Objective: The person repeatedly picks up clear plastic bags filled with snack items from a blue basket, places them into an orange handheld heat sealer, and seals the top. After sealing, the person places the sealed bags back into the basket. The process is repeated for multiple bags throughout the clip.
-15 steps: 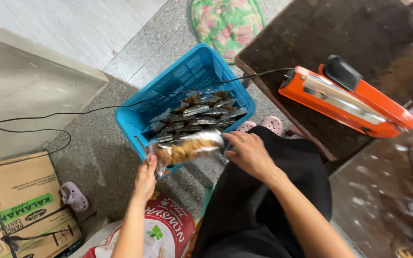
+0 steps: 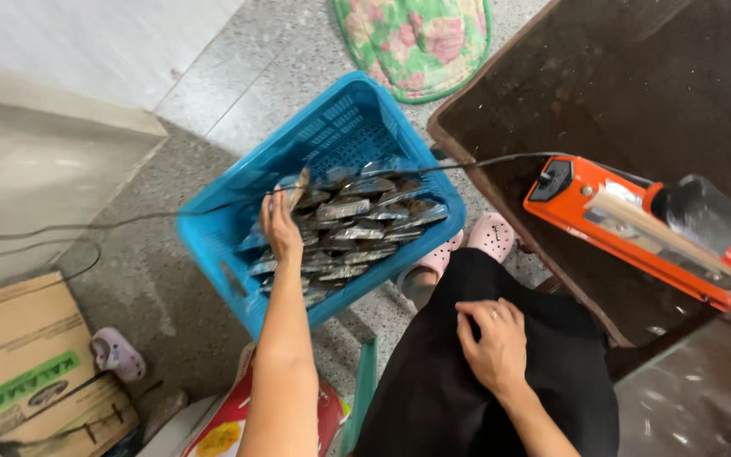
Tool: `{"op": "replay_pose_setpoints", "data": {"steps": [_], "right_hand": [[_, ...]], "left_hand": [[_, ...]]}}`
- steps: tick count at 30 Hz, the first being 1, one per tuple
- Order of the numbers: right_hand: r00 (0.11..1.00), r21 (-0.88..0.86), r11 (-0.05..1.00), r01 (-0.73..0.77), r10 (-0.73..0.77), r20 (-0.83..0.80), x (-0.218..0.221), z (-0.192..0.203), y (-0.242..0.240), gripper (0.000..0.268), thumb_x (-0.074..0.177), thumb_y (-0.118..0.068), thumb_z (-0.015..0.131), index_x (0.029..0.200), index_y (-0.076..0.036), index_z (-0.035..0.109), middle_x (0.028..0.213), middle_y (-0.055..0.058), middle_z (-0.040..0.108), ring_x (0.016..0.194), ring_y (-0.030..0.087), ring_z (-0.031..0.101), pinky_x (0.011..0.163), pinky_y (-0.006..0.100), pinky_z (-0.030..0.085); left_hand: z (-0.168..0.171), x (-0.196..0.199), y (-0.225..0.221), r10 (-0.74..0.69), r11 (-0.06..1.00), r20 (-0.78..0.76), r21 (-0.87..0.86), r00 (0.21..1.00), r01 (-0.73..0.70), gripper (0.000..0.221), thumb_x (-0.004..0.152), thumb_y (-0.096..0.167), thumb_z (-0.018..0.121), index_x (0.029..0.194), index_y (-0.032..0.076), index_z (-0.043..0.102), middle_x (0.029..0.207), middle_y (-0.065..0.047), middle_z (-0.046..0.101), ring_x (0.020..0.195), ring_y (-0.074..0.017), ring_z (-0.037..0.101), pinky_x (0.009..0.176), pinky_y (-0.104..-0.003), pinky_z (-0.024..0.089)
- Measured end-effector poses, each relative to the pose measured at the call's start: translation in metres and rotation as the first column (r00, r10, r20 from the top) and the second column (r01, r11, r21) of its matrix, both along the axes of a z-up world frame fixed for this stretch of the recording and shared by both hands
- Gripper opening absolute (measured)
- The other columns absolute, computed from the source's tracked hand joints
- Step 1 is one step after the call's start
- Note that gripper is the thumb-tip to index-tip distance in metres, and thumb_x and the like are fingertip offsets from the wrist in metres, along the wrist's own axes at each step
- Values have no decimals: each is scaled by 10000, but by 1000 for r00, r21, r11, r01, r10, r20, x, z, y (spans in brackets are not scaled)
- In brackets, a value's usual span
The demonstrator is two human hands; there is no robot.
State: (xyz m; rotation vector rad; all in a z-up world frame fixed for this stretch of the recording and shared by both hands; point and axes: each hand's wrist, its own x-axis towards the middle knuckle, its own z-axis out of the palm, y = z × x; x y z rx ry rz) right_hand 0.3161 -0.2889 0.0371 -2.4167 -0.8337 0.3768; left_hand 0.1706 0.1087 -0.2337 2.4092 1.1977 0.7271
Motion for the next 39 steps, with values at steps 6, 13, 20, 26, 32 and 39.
{"op": "replay_pose_setpoints", "data": {"steps": [6, 13, 20, 26, 32, 39], "right_hand": [[999, -5, 1000, 18, -18, -31, 10, 4, 6, 140, 808, -128, 737, 948, -121, 731, 914, 25, 730, 976, 225, 674, 1034, 466, 468], [996, -6, 998, 70, -70, -52, 18, 3, 5, 136, 782, -103, 747, 917, -116, 736, 879, 15, 738, 947, 198, 686, 1012, 460, 485], [995, -8, 996, 89, -89, -51, 23, 2, 2, 133, 782, -95, 750, 913, -107, 739, 866, 20, 738, 936, 205, 694, 1005, 464, 491], [993, 12, 994, 106, -105, -53, 25, -1, 0, 116, 792, -114, 743, 908, -109, 740, 881, 35, 740, 939, 222, 694, 988, 462, 504], [990, 19, 992, 122, -120, -71, 21, -13, -8, 111, 821, -143, 721, 927, -115, 739, 896, 43, 737, 943, 242, 684, 1009, 454, 488], [977, 278, 940, 200, -168, -134, 28, -7, -15, 207, 875, -159, 721, 1068, -85, 698, 1130, 96, 719, 1103, 309, 645, 967, 423, 512]], "left_hand": [[-36, 107, 23, -270, 963, -220, -46, 937, 267, 429, 964, 77, 605, 1352, 242, 684, 1294, -145, 668, 1165, -348, 606, 999, -486, 487], [-79, 147, 17, -544, 832, -386, -361, 745, 421, 495, 1005, 100, 506, 1407, 351, 649, 1432, -143, 603, 1221, -385, 604, 988, -527, 521], [-76, 154, 9, -550, 782, -539, -601, 638, 166, 625, 960, 272, 599, 1532, 450, 419, 1655, 4, 369, 1387, -520, 410, 1097, -637, 414], [-47, 164, 2, -505, 802, -624, -594, 596, 59, 898, 890, 427, 722, 1607, 467, 183, 1722, 17, 151, 1403, -604, 290, 1074, -764, 301], [-49, 134, -18, -245, 955, -406, -257, 881, 147, 909, 901, 526, 748, 1592, 176, 271, 1560, -271, 256, 1341, -586, 377, 1082, -638, 348], [51, 125, -180, -126, 795, 101, -584, 987, 162, 385, 1078, 351, 594, 914, 16, 690, 859, -139, 687, 819, -257, 619, 770, -391, 499]]}}
